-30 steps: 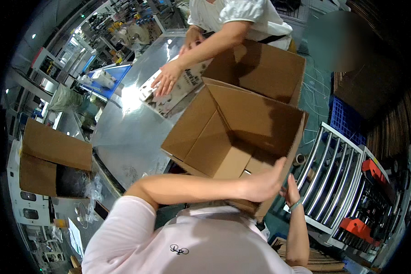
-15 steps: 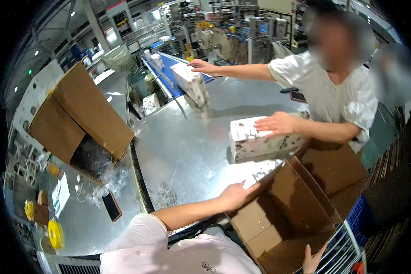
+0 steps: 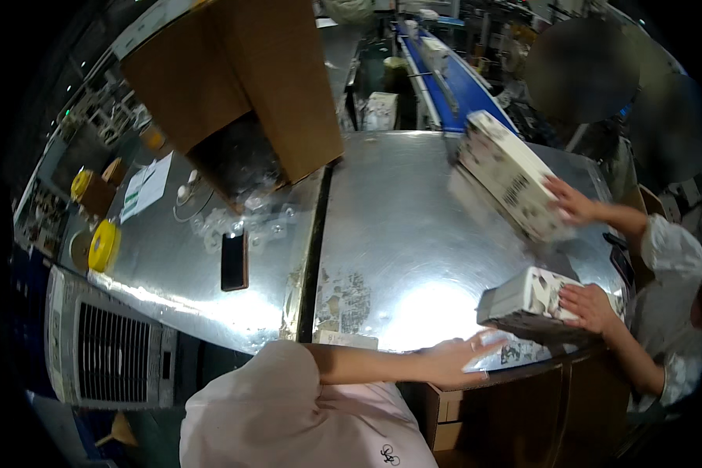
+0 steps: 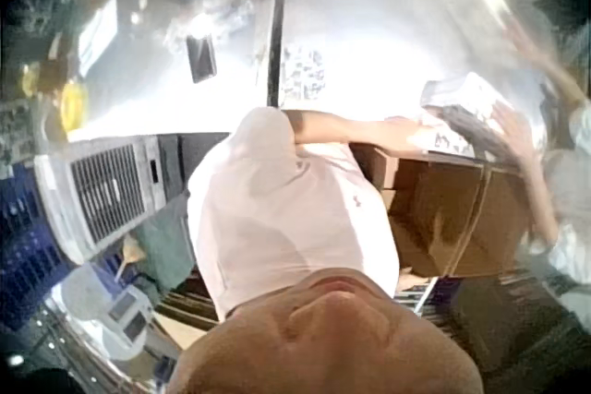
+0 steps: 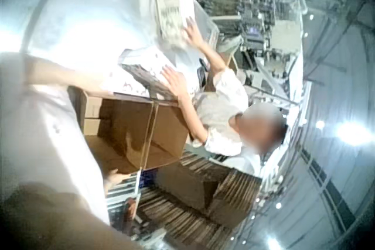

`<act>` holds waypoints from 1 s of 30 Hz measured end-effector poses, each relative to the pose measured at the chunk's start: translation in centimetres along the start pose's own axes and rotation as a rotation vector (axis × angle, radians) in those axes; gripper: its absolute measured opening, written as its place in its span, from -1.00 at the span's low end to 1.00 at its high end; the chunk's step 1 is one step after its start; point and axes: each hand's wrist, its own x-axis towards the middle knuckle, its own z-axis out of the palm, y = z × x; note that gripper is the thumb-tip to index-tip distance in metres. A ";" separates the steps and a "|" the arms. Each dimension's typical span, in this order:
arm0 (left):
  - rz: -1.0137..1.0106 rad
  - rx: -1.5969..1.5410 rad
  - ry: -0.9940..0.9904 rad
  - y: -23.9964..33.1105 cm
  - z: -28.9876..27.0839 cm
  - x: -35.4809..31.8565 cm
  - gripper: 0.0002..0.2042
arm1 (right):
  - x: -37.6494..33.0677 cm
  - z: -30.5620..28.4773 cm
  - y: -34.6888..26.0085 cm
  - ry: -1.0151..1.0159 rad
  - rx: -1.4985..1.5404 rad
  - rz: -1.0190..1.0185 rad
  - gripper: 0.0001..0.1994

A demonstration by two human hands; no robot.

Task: The person places plastic-wrapped packages into cardboard boxes, closes the box flaps, and pushes the boxes through a conveyor-fed taping machine.

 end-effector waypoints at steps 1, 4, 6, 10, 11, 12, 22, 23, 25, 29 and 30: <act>-0.120 0.082 0.211 -2.4 -3.1 -1.7 -0.31 | 3.6 0.4 -0.4 -0.066 -0.032 -0.090 -0.33; -0.441 0.456 0.898 -10.5 -12.9 -7.5 -0.34 | 13.6 2.7 -0.2 -0.297 -0.180 -0.331 -0.36; -0.424 0.875 1.285 -16.1 -20.5 -14.5 -0.36 | 19.0 4.3 0.8 -0.453 -0.286 -0.427 -0.38; -1.253 0.894 1.534 -23.0 -29.0 -29.8 -0.27 | 26.1 7.2 4.2 -0.814 -0.319 -0.452 -0.40; -1.483 0.779 1.539 -24.3 -30.7 -32.8 -0.25 | 26.9 7.6 4.8 -0.912 -0.256 -0.389 -0.41; -1.584 0.650 1.509 -24.8 -32.1 -34.3 -0.25 | 27.0 7.8 5.4 -1.018 -0.141 -0.271 -0.41; -1.843 0.385 1.109 -28.5 -35.5 -34.9 -0.24 | 25.9 7.4 6.4 -1.707 2.319 0.817 -0.45; -1.853 0.465 1.058 -28.6 -35.2 -34.0 -0.25 | 25.7 7.4 6.8 -1.719 2.346 0.780 -0.45; -1.787 0.625 1.117 -28.3 -34.0 -34.1 -0.32 | 26.1 7.3 7.2 -1.309 2.554 1.218 -0.47; -1.507 0.853 1.142 -27.7 -32.6 -33.7 -0.43 | 26.4 7.2 5.9 -1.565 2.185 0.816 -0.49; -1.444 0.854 1.146 -28.0 -32.3 -34.1 -0.43 | 26.5 7.1 6.1 -1.547 2.137 0.775 -0.49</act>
